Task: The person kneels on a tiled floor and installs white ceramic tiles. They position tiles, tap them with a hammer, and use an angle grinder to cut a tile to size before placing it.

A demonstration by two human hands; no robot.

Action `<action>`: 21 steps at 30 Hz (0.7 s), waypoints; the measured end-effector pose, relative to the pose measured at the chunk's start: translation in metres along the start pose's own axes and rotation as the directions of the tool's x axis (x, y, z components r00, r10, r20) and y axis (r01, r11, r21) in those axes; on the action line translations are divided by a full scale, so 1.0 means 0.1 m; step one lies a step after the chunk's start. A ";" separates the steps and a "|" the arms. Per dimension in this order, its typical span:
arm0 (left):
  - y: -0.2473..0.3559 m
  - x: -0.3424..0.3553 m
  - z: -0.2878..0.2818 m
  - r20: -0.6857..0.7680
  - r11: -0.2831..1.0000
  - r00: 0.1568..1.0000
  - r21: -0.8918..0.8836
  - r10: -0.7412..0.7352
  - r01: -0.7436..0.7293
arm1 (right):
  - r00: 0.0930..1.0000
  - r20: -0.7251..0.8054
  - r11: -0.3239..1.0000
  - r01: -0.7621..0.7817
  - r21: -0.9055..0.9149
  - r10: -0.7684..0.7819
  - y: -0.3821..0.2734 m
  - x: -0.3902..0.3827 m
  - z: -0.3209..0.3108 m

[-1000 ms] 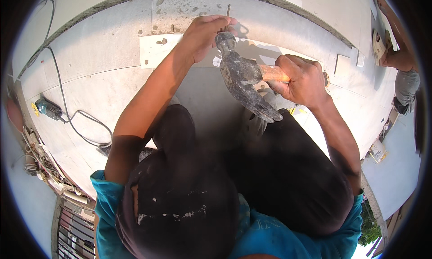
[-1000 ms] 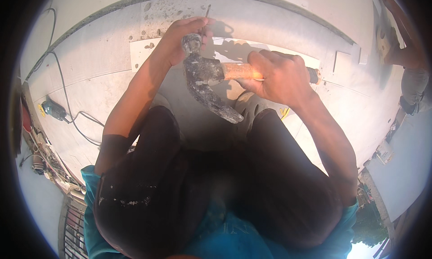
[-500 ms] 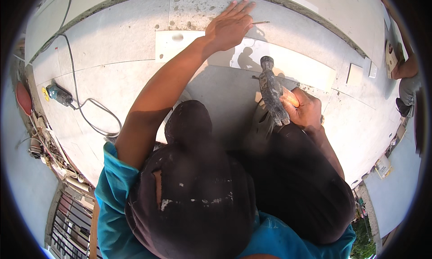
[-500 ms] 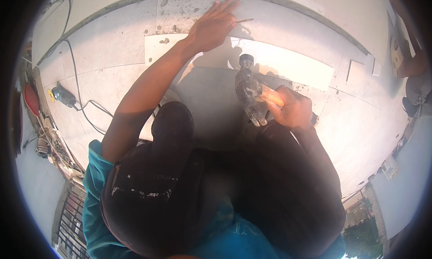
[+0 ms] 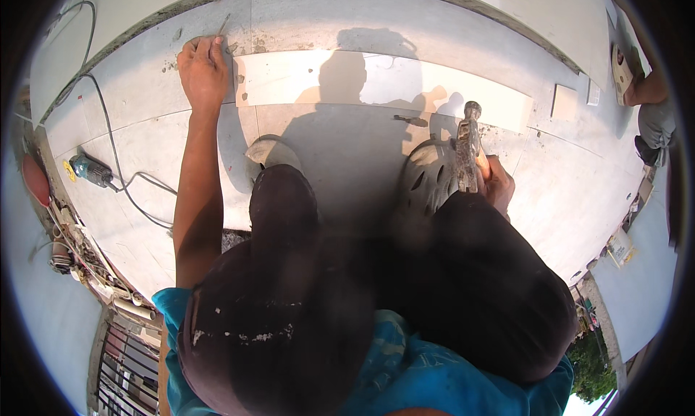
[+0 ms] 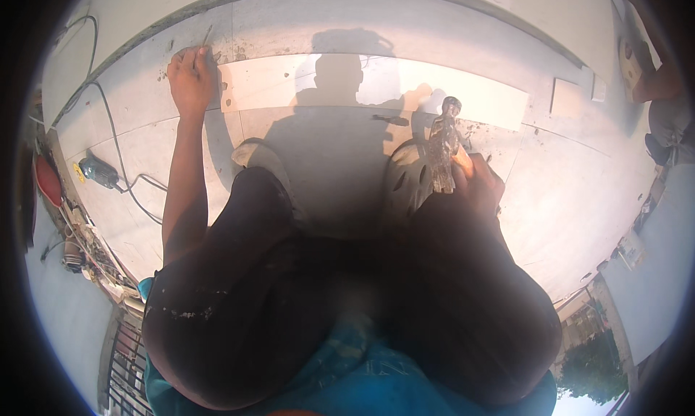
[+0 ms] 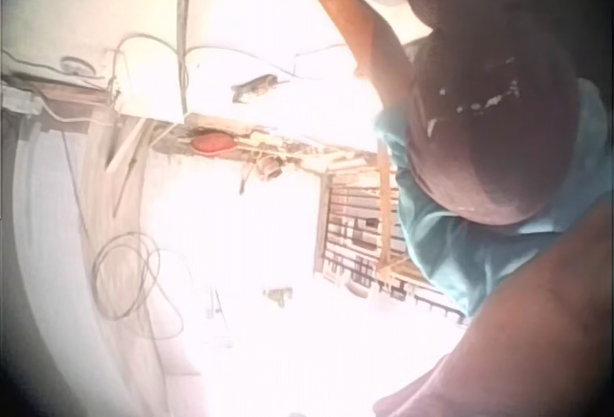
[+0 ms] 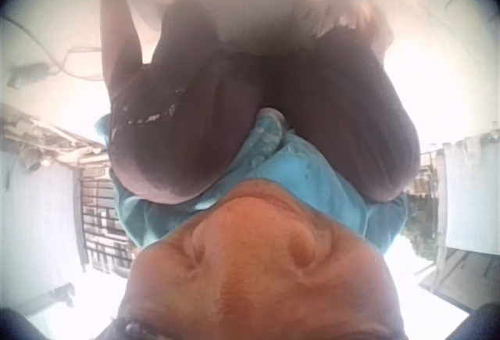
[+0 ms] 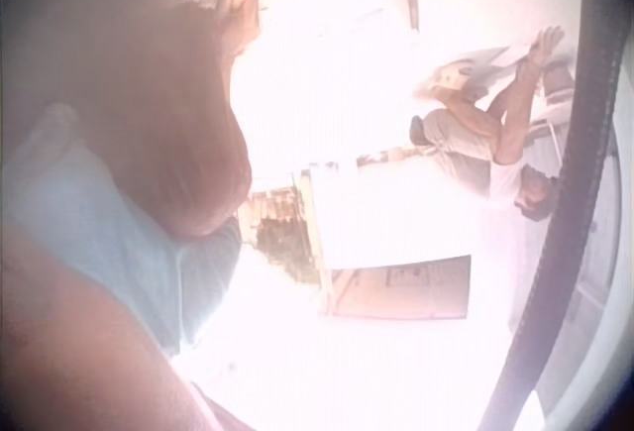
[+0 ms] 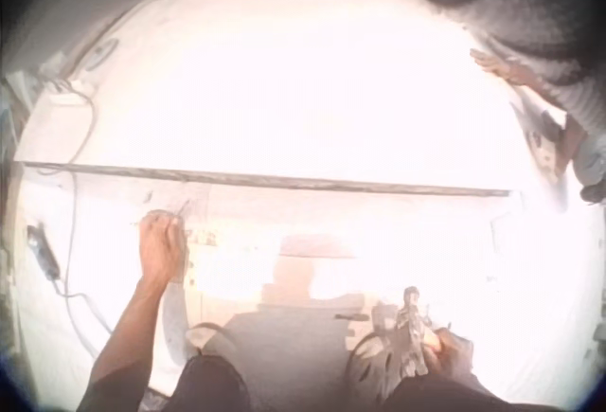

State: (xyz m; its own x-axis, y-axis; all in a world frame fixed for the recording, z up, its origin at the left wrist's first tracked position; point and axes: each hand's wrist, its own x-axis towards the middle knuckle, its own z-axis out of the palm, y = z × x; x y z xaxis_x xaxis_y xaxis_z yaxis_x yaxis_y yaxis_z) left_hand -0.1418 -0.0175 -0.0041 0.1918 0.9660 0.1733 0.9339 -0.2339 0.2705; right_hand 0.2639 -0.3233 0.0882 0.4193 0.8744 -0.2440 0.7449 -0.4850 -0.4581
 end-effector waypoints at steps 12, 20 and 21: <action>0.77 0.03 0.25 0.067 0.832 0.832 -0.116 0.551 -0.542 | 0.888 -0.277 0.912 -0.403 -0.081 0.368 0.72 -0.64 0.27; 1.05 0.24 0.50 0.245 0.889 0.874 0.085 0.419 -0.450 | 0.813 -0.311 0.846 -0.531 -0.051 0.491 0.93 -0.82 0.53; 0.99 0.19 0.44 0.250 0.935 0.927 0.147 0.280 -0.322 | 0.807 -0.309 0.838 -0.543 -0.054 0.503 0.97 -0.86 0.55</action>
State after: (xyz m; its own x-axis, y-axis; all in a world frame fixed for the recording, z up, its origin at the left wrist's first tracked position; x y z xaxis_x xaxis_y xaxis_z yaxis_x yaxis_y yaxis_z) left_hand -0.0325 -0.0178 -0.0157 0.5144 0.8575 -0.0007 0.8561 -0.5135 0.0578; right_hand 0.2712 -0.4453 0.0175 0.8736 0.4583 -0.1635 0.4244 -0.8820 -0.2047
